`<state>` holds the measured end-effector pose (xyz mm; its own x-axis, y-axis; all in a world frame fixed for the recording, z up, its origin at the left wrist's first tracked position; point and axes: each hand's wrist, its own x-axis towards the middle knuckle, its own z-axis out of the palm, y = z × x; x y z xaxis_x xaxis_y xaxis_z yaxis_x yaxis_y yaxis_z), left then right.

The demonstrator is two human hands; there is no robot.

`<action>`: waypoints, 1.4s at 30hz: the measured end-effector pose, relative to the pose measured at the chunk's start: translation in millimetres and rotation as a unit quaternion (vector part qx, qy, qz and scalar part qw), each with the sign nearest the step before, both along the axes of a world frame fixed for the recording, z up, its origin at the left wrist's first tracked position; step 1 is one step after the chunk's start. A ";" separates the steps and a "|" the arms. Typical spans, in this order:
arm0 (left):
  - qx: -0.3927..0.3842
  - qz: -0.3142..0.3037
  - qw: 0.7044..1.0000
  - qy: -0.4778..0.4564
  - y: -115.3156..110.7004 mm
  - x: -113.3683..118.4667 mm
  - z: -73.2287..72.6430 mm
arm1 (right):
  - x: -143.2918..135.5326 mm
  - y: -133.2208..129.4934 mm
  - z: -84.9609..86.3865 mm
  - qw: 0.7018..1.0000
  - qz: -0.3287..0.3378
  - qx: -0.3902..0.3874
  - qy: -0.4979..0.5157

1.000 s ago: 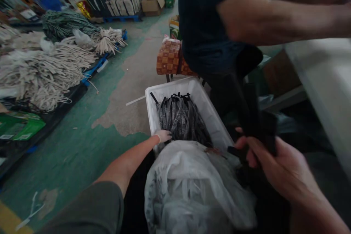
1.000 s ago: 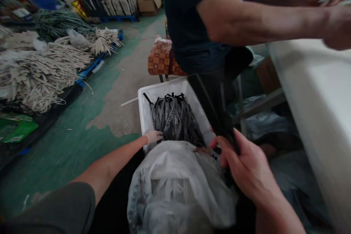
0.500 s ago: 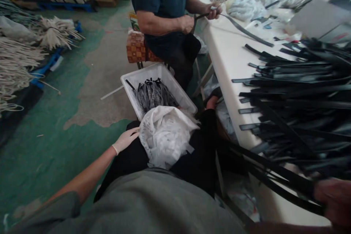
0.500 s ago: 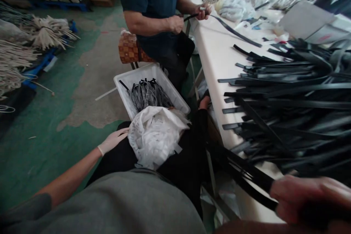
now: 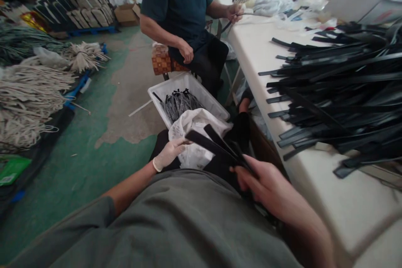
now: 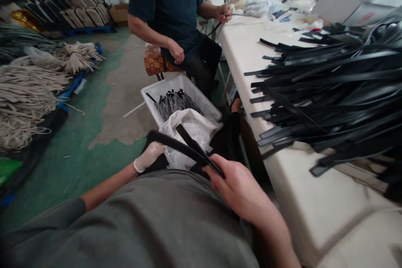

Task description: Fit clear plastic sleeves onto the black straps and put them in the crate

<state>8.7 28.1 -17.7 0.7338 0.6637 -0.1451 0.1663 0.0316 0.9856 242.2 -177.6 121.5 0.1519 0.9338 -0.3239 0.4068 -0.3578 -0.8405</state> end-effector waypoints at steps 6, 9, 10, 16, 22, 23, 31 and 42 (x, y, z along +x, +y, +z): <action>-0.211 -0.054 0.975 -0.030 -46.1 36.8 7.6 | -29.0 36.9 -94.4 0.998 0.013 -0.066 -0.003; -0.230 0.032 0.973 -0.003 -48.2 49.3 2.2 | -27.5 24.5 -109.3 0.996 0.001 -0.079 0.047; -0.237 0.051 0.970 -0.002 -46.8 53.1 0.7 | -25.6 19.4 -110.3 0.995 -0.001 -0.079 0.059; -0.340 0.012 0.940 -0.011 -50.8 72.9 -0.1 | -13.9 -2.5 -114.0 0.976 0.025 -0.070 0.205; -0.336 -0.145 0.929 0.058 -71.8 80.0 9.3 | -15.6 -5.7 -123.3 0.937 -0.041 -0.070 0.340; -0.315 -0.162 0.933 0.065 -72.0 80.0 8.4 | -17.4 -5.0 -124.5 0.937 -0.064 -0.056 0.339; 0.161 -0.184 0.967 0.074 -42.0 101.5 -34.3 | -2.5 -12.5 -135.1 0.868 -0.304 0.034 0.391; 0.424 -0.320 0.815 0.232 -16.3 148.1 -90.6 | 20.2 -14.0 -154.6 0.766 -0.372 0.022 0.524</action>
